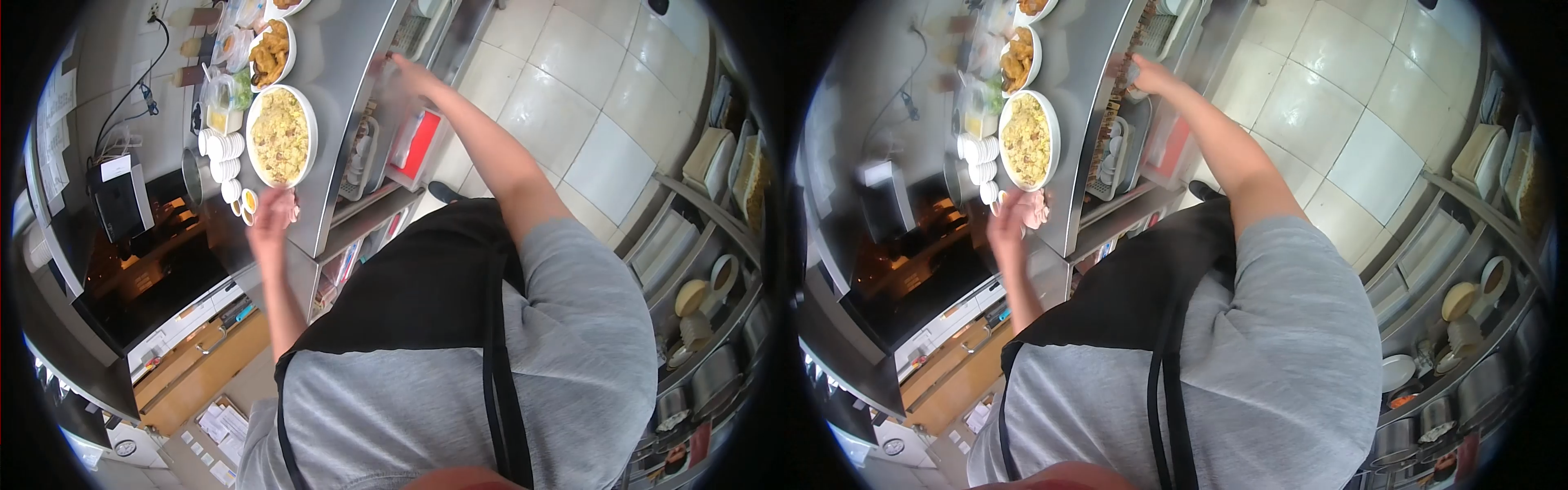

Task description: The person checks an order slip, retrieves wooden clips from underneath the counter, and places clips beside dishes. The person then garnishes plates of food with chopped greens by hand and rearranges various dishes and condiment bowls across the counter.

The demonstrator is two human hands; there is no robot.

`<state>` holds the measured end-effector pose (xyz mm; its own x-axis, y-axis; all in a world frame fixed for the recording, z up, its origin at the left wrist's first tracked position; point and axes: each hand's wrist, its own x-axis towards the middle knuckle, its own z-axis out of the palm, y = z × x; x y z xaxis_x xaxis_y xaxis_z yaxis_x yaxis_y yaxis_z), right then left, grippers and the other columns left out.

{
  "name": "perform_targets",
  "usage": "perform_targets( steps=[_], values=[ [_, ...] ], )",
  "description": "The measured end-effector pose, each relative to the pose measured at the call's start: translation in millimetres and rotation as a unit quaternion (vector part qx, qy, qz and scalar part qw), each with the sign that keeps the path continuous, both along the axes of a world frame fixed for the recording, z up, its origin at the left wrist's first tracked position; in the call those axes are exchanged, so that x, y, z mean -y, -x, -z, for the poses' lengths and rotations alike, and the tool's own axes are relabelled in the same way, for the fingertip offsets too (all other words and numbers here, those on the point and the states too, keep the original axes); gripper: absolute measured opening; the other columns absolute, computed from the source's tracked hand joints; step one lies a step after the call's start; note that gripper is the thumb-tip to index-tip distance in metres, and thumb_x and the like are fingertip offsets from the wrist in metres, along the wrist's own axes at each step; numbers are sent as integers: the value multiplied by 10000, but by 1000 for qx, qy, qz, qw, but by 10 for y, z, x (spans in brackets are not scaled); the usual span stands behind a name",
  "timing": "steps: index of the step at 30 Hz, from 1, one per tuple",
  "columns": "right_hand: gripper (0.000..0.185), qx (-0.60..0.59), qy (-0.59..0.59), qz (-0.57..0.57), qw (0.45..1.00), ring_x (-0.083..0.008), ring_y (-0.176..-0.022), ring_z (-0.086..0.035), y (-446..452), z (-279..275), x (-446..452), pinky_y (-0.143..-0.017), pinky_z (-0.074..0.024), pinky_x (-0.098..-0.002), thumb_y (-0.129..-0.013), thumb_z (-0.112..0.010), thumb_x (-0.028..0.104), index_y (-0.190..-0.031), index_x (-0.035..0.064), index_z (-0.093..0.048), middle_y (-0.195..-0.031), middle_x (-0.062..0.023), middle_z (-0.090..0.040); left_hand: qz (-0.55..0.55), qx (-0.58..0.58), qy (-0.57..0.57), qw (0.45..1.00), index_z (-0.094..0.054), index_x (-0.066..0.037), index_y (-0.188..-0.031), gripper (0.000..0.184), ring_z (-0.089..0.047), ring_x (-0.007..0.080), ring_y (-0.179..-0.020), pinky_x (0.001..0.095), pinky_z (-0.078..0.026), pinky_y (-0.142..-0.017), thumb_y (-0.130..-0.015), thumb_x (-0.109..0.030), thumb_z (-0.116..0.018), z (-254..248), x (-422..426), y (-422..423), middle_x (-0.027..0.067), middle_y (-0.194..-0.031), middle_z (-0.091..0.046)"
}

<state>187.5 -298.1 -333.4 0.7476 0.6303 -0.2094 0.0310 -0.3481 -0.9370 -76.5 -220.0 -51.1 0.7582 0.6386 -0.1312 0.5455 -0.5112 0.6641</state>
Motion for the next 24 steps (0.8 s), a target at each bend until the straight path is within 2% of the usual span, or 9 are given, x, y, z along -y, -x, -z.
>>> perform_targets(
  steps=[2,4,6,8,9,14,18,20,24],
  values=[
    [481,-28,23,10,999,-290,-963,-524,-79,-45,-48,-797,-419,-349,-695,-500,148,-1171,118,-438,-1047,-156,-545,80,228,-95,966,-460,-39,-1150,385,-420,228,-1107,379,-333,-928,-770,-58,-512,-623,222,-430,118,-1181,-453],
    [466,24,56,-139,988,-295,-960,-522,-211,196,-230,-809,-412,-352,-696,-498,144,-1159,121,-453,-1050,-146,-546,237,391,-77,886,-429,-13,-1163,654,-264,359,-1200,504,-169,-996,-731,-489,-552,-1307,610,-751,198,-1296,-285],
    [426,135,43,-125,982,-295,-959,-522,-234,413,-307,-814,-409,-362,-699,-500,152,-1123,116,-477,-1034,-137,-554,341,499,-94,791,-325,-227,-1274,767,-117,353,-1259,609,-38,-964,-645,-590,-570,-1798,981,-812,83,-1387,-113],
    [444,95,93,-185,974,-286,-961,-527,-246,174,-143,-815,-408,-366,-708,-482,152,-1151,128,-451,-1043,-142,-550,457,605,0,652,-276,-437,-1223,582,42,335,-1268,676,-26,-936,-707,-703,-242,-1897,1435,-1054,-32,-1396,30],
    [444,96,95,-184,974,-286,-961,-527,-236,150,-97,-815,-408,-366,-708,-482,152,-1151,128,-451,-1043,-142,-550,484,607,34,629,-280,-434,-1222,573,39,328,-1269,668,-28,-936,-711,-689,-248,-1896,1574,-1116,-35,-1395,22],
    [536,-17,91,13,996,-275,-999,-509,-288,-125,99,-844,-402,-355,-721,-475,157,-1241,145,-346,-1078,-161,-529,507,558,116,647,-301,-417,-1220,531,20,292,-1272,632,-35,-940,-728,-616,-278,-1952,1850,-1148,-55,-1390,-14],
    [514,-5,85,-14,996,-277,-1017,-497,-419,141,-160,-855,-398,-352,-719,-493,161,-1219,137,-381,-1087,-159,-522,512,550,142,644,-318,-404,-1218,501,6,262,-1275,603,-41,-944,-742,-557,-303,-1969,1928,-1158,-70,-1387,-44],
    [487,158,142,-121,970,-284,-1022,-492,-505,285,-296,-860,-394,-352,-709,-514,160,-1185,120,-426,-1111,-153,-508,518,556,151,632,-326,-397,-1217,487,-2,248,-1276,589,-43,-945,-748,-528,-315,-1994,1950,-1157,-78,-1385,-58],
    [307,147,54,-130,979,-293,-850,-563,-467,526,-152,-748,-444,-382,-679,-556,154,-974,73,-585,-889,-151,-597,523,574,167,608,-343,-384,-1216,461,-16,219,-1278,560,-49,-948,-762,-469,-339,-2029,1926,-1136,-94,-1382,-88]
  ],
)
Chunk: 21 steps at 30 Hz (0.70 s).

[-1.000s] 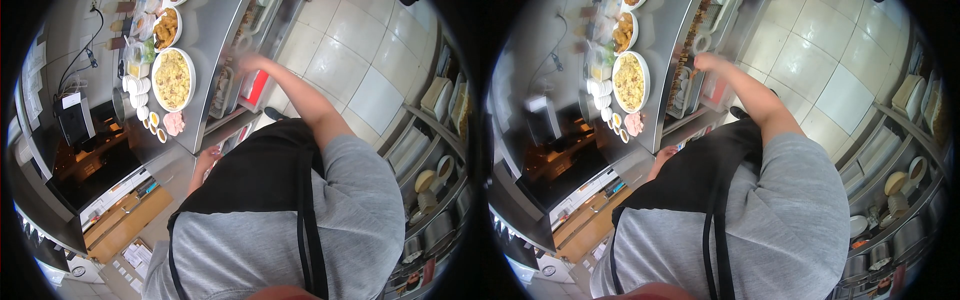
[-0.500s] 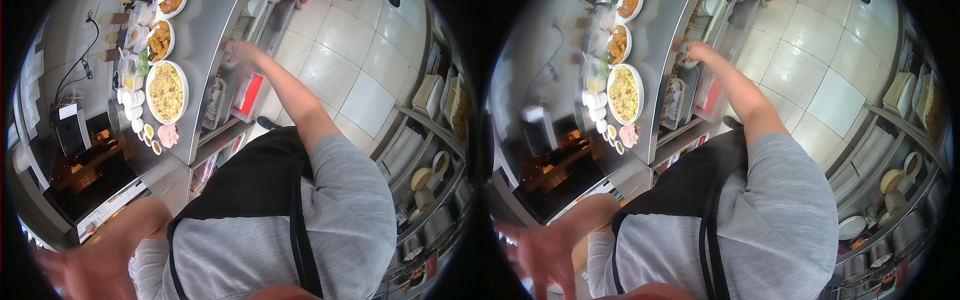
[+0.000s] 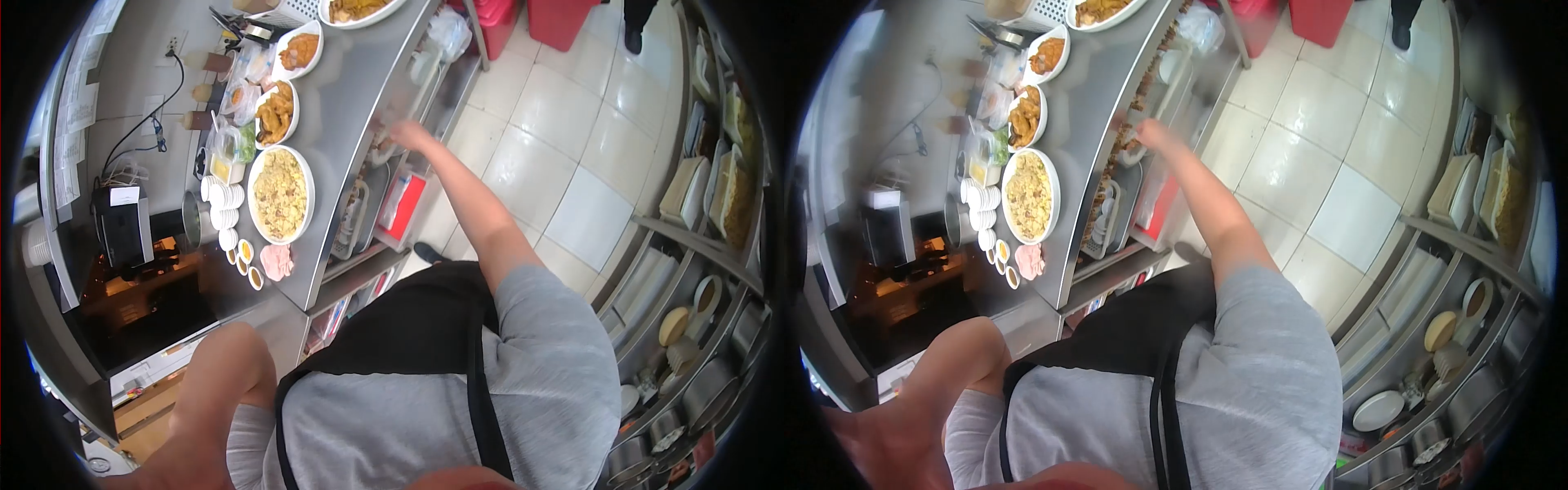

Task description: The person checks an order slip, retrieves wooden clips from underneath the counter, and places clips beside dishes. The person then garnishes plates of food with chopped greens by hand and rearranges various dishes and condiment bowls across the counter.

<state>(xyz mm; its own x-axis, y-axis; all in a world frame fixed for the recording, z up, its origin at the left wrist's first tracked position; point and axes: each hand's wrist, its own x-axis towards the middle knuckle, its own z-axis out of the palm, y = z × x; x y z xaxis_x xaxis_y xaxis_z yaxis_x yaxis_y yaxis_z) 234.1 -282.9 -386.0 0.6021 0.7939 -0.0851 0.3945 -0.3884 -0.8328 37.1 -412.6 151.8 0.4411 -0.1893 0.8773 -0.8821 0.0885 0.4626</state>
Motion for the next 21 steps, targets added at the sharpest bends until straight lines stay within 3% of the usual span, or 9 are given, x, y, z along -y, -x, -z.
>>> perform_targets(
  steps=[2,6,9,11,14,16,18,19,21],
  values=[
    [183,-192,-125,116,966,-275,-712,-586,76,-5,282,-640,-463,-376,-682,-558,146,-824,56,-629,-763,-151,-604,8,5,7,1000,-351,-378,-1215,450,-24,204,-1280,545,-52,-950,-769,-440,-351,-28,-32,34,-101,-1380,-102],
    [103,-72,-161,161,971,-116,-576,-553,27,315,286,-480,-457,-243,-754,-566,80,-820,2,-575,-658,-59,-574,10,2,21,1000,-368,-365,-1213,431,-38,175,-1282,516,-57,-953,-783,-381,-375,-53,-151,102,-117,-1377,-132],
    [71,-297,-205,296,885,-134,-559,-544,-76,167,140,-472,-449,-251,-760,-521,50,-776,-2,-567,-640,-55,-563,22,2,32,999,-380,-355,-1212,419,-49,153,-1284,495,-62,-956,-793,-337,-393,-67,-275,136,-129,-1374,-154],
    [98,-455,-322,323,765,-128,-554,-532,-60,-145,12,-498,-454,-247,-762,-470,21,-773,3,-566,-636,-53,-559,31,8,40,999,-389,-348,-1211,413,-57,139,-1285,480,-65,-957,-800,-308,-405,-64,-383,142,-136,-1372,-168],
    [118,-331,-304,275,850,-124,-562,-524,-57,-356,-187,-526,-458,-250,-764,-442,14,-756,11,-560,-665,-55,-560,67,30,52,996,-401,-338,-1209,407,-68,117,-1287,458,-69,-960,-810,-264,-424,-80,-607,194,-148,-1370,-190],
    [96,-132,-342,225,903,-123,-570,-518,-147,271,-373,-547,-461,-251,-768,-464,41,-785,12,-554,-708,-59,-564,115,47,15,992,-333,-354,-1235,413,-35,89,-1281,476,-7,-973,-831,-281,-377,-96,-863,211,-144,-1377,-115],
    [95,-434,-231,307,815,-128,-574,-522,-196,96,-158,-544,-463,-250,-774,-476,52,-826,12,-545,-728,-56,-562,201,45,-59,977,-197,-384,-1286,430,31,32,-1270,511,115,-998,-871,-316,-285,-67,-1188,305,-135,-1392,35],
    [97,-439,-223,300,817,-130,-576,-524,-189,71,-37,-541,-464,-250,-775,-478,53,-837,12,-541,-719,-53,-558,198,59,-56,977,-197,-384,-1286,430,31,32,-1270,511,115,-998,-871,-316,-285,-74,-1400,446,-135,-1392,35],
    [92,-415,-157,313,840,-131,-583,-529,-238,44,181,-530,-463,-246,-780,-488,61,-841,16,-539,-703,-46,-552,-209,173,-270,924,-348,-299,-1254,741,-103,354,-1261,590,-96,-972,-620,-573,-616,-17,-1770,829,1,-1403,-30]
  ],
)
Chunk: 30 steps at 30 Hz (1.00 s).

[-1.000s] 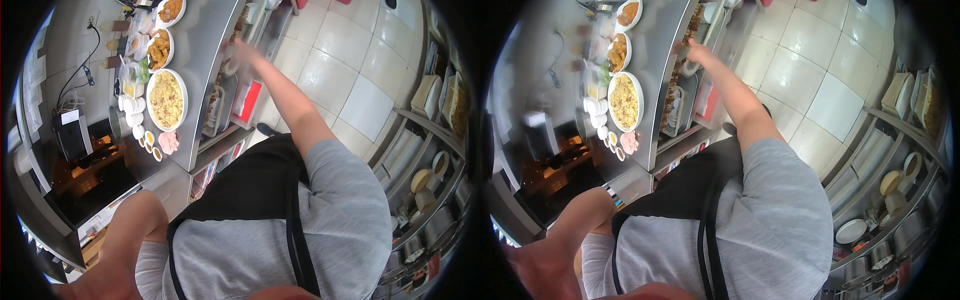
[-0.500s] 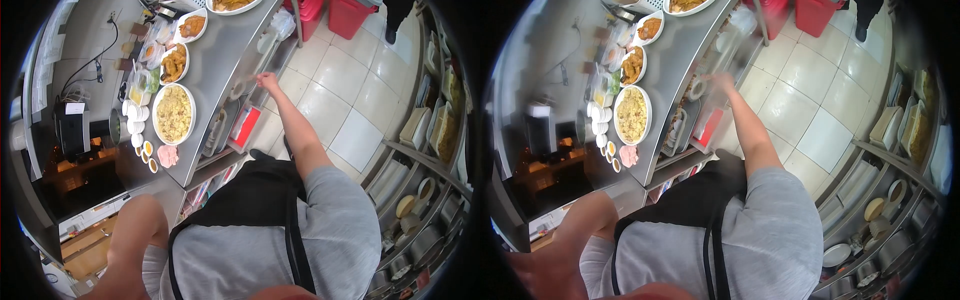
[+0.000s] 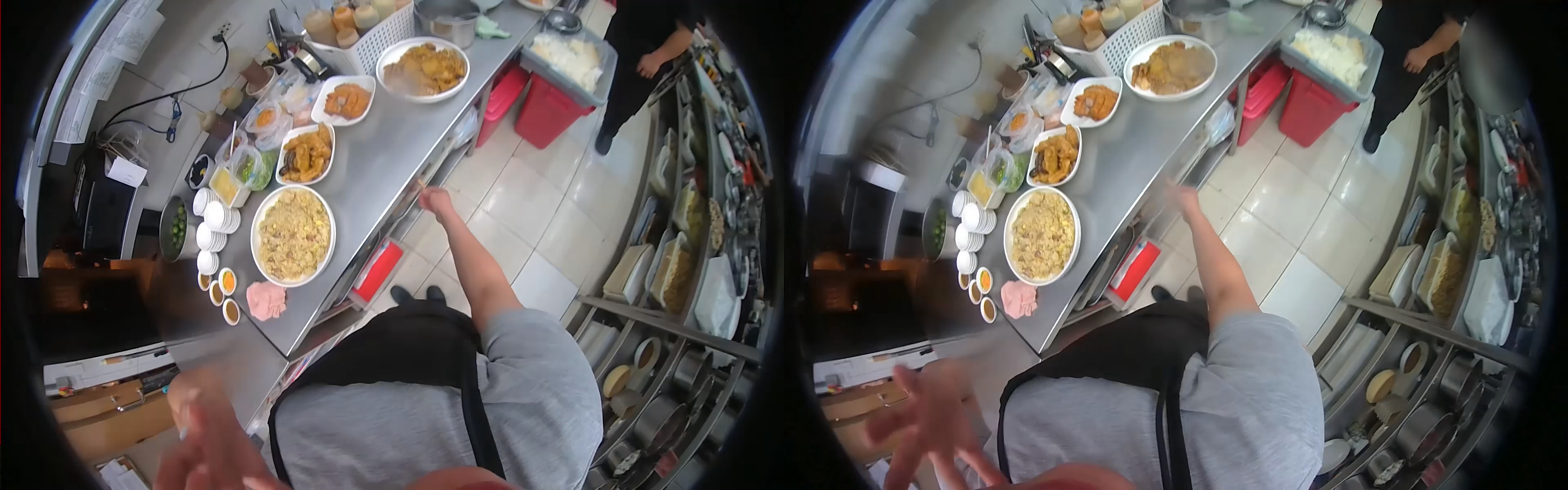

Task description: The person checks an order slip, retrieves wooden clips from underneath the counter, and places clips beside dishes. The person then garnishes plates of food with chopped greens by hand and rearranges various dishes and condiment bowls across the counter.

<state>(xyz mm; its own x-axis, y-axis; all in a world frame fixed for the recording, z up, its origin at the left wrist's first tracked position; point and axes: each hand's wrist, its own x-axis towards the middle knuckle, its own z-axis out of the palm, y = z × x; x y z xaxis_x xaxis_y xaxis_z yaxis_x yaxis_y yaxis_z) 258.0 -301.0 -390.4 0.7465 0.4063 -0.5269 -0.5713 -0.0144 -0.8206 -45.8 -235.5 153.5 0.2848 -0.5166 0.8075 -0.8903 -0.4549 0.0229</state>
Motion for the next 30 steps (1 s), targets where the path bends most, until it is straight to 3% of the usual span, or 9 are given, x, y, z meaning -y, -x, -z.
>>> perform_targets(
  steps=[2,3,5,7,12,18,22,24,30],
  values=[
    [117,18,71,-42,996,-128,-589,-531,-107,20,268,-518,-456,-238,-781,-501,69,-881,21,-536,-704,-43,-549,-343,-17,229,911,-436,-317,-1191,676,-114,341,-1261,568,-169,-966,-601,-592,-621,393,-1,320,52,-1401,-12],
    [158,28,72,-73,994,-126,-591,-531,-183,-15,399,-513,-451,-234,-778,-506,68,-927,22,-531,-712,-43,-550,-258,-141,27,955,-345,-306,-1254,669,-283,393,-1152,515,-304,-921,-679,-550,-583,150,-274,127,152,-1337,-117],
    [212,28,73,-32,996,-124,-590,-529,-195,-528,637,-508,-446,-229,-775,-498,59,-984,30,-513,-723,-43,-551,-304,-178,-171,920,-564,-202,-1041,478,-378,400,-1091,482,-358,-859,-675,-506,-607,164,-661,43,191,-1303,-236],
    [271,24,71,9,997,-121,-589,-527,-324,-877,821,-503,-440,-224,-772,-491,49,-1042,39,-495,-735,-43,-552,-356,-251,-1,900,-574,-69,-1000,432,-469,368,-1005,402,-398,-823,-674,-342,-648,550,-831,-189,212,-1137,-458],
    [280,111,66,20,991,-124,-578,-529,-1022,-1122,1009,-486,-426,-242,-770,-525,94,-1048,56,-515,-734,-56,-563,-305,-452,475,691,-495,-4,-1082,297,-559,169,-874,243,-449,-725,-787,-37,-515,1842,-878,-1159,108,-1077,-520],
    [250,181,14,-16,983,-103,-617,-514,-2361,-1650,629,-546,-432,-236,-831,-497,196,-996,15,-547,-745,-46,-563,-242,-617,511,548,-320,-6,-1239,495,-543,195,-912,285,-461,-742,-840,-237,-497,2850,-695,-2683,119,-1100,-489],
    [307,155,4,-72,985,-142,-747,-545,-2975,-1998,222,-630,-453,-235,-817,-481,170,-1075,4,-488,-880,-65,-558,-209,-565,675,426,-203,-31,-1279,548,-512,256,-968,372,-445,-814,-851,-248,-467,3193,-892,-3659,172,-1167,-406],
    [356,39,-56,-150,986,-180,-739,-564,-3144,-2176,86,-640,-463,-248,-776,-474,104,-1114,-7,-454,-924,-88,-556,-199,-559,683,425,-232,-35,-1257,500,-518,266,-960,385,-452,-805,-843,-199,-459,3266,-1050,-4032,179,-1150,-419],
    [389,97,-12,-221,970,-157,-645,-579,-3175,-2395,74,-566,-499,-253,-721,-454,67,-1097,-30,-471,-832,-106,-572,-243,-571,658,426,-306,-45,-1187,465,-550,298,-919,415,-504,-724,-735,5,-402,3257,-1049,-4277,182,-1094,-470]
  ],
)
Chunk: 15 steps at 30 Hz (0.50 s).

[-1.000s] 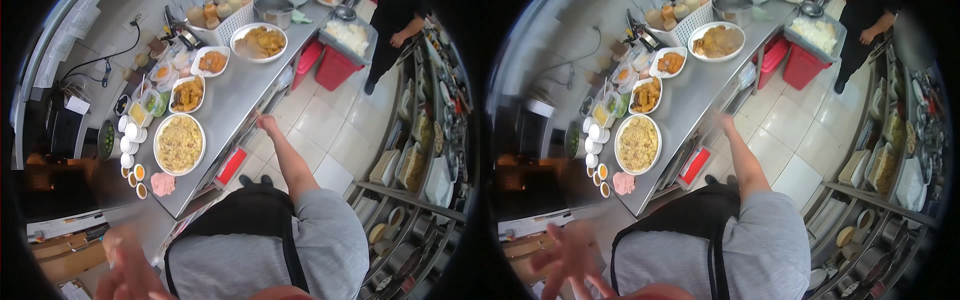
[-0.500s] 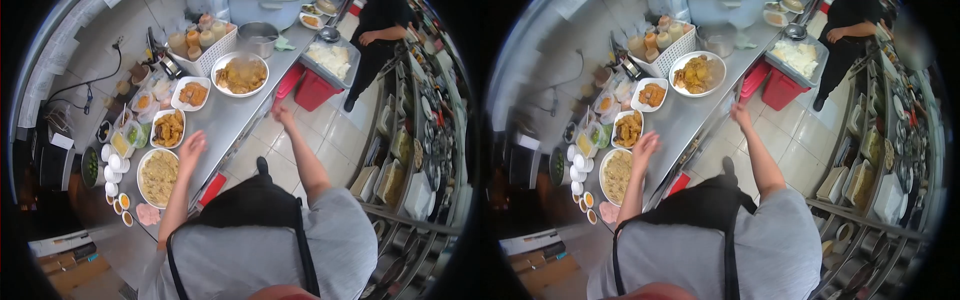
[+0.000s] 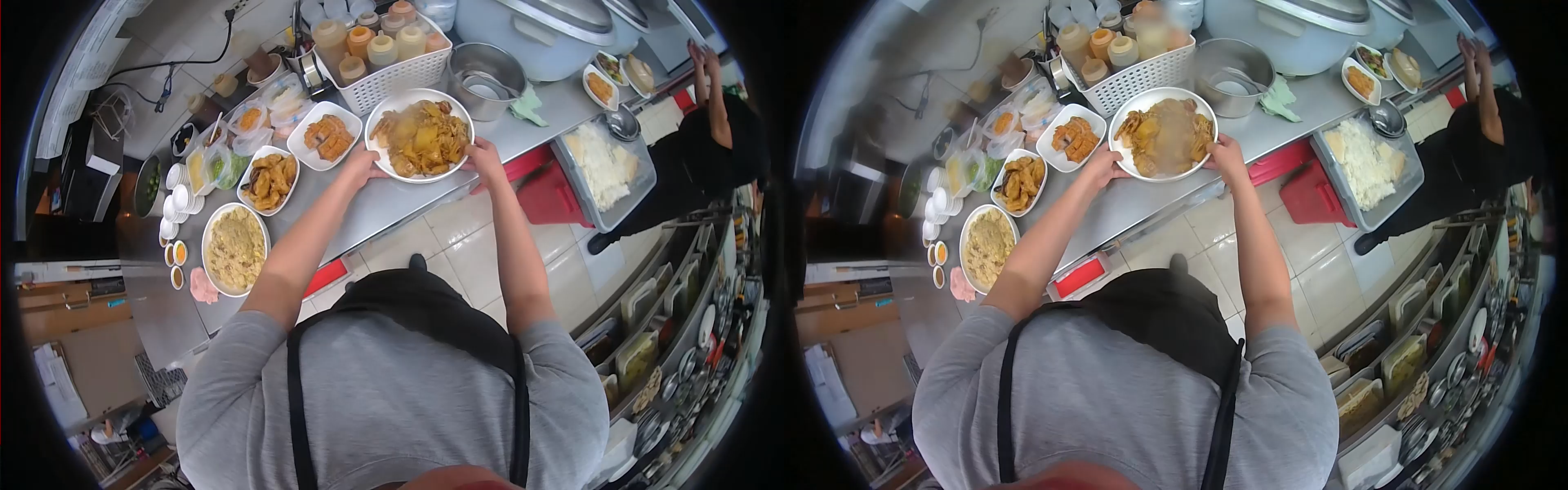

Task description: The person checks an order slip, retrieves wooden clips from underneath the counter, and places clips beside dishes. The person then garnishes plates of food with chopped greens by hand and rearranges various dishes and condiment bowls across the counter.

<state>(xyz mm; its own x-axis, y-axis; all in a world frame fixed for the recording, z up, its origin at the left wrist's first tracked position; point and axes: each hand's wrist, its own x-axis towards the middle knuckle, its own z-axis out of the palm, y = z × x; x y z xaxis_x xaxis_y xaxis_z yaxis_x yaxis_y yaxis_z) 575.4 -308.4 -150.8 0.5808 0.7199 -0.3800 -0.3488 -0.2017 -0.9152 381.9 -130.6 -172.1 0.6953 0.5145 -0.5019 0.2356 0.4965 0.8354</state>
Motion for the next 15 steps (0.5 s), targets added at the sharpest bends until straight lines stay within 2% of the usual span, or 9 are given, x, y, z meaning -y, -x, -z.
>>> perform_targets(
  steps=[1,5,8,9,11,12,13,14,15],
  values=[
    [379,47,16,-7,999,-144,-618,-575,32,-84,28,-543,-497,-244,-722,-460,75,-1085,-30,-485,-794,-98,-573,4,25,24,999,-305,-43,-1191,507,-560,303,-903,418,-516,-698,-698,38,-391,-14,10,30,181,-1083,-481],
    [363,80,-17,-20,996,-118,-591,-565,2,-147,96,-513,-486,-218,-723,-472,78,-1069,-25,-508,-739,-79,-566,-1,62,86,994,-308,-36,-1191,530,-571,299,-883,422,-518,-698,-674,50,-385,-16,212,170,189,-1083,-484],
    [372,94,-34,-21,995,-115,-591,-562,-30,-158,120,-515,-481,-212,-720,-467,60,-1081,-22,-506,-750,-75,-566,0,45,63,997,-316,-39,-1198,527,-546,289,-940,422,-515,-711,-681,43,-385,34,168,137,172,-1092,-485],
    [375,73,-47,-4,996,-116,-610,-565,23,-209,169,-526,-476,-211,-716,-467,49,-1082,-23,-504,-761,-72,-568,4,53,58,997,-316,-39,-1198,527,-546,289,-940,422,-515,-711,-681,43,-385,-110,218,140,172,-1092,-485],
    [379,49,-53,19,997,-116,-628,-567,136,-245,276,-536,-471,-209,-712,-467,37,-1084,-24,-502,-772,-69,-571,-75,44,30,996,-331,-11,-1185,511,-512,287,-1002,439,-502,-734,-679,46,-371,-315,416,192,157,-1093,-490],
    [381,36,-45,20,998,-119,-664,-571,192,-266,328,-558,-474,-224,-707,-468,26,-1083,-22,-503,-801,-70,-579,-97,79,36,992,-340,-4,-1186,425,-492,275,-1031,436,-457,-815,-767,-29,-410,-272,431,196,148,-1119,-485],
    [383,26,-40,20,999,-122,-701,-574,224,-290,344,-580,-478,-238,-703,-470,14,-1083,-20,-504,-830,-71,-586,-91,82,40,992,-340,-4,-1186,425,-492,275,-1031,436,-457,-815,-767,-29,-410,-215,424,170,148,-1119,-485],
    [383,31,-40,25,998,-122,-701,-574,271,-209,338,-580,-478,-238,-703,-470,14,-1083,-20,-504,-830,-71,-586,-115,147,90,978,-333,-20,-1200,415,-484,265,-1041,420,-426,-855,-804,-105,-428,-154,410,134,142,-1146,-470],
    [372,10,-97,33,995,-124,-727,-573,319,-46,319,-606,-476,-246,-710,-484,19,-1080,-15,-507,-863,-74,-590,-138,211,140,958,-326,-36,-1213,417,-476,256,-1051,405,-396,-895,-841,-181,-446,-103,391,101,137,-1174,-454]
  ],
)
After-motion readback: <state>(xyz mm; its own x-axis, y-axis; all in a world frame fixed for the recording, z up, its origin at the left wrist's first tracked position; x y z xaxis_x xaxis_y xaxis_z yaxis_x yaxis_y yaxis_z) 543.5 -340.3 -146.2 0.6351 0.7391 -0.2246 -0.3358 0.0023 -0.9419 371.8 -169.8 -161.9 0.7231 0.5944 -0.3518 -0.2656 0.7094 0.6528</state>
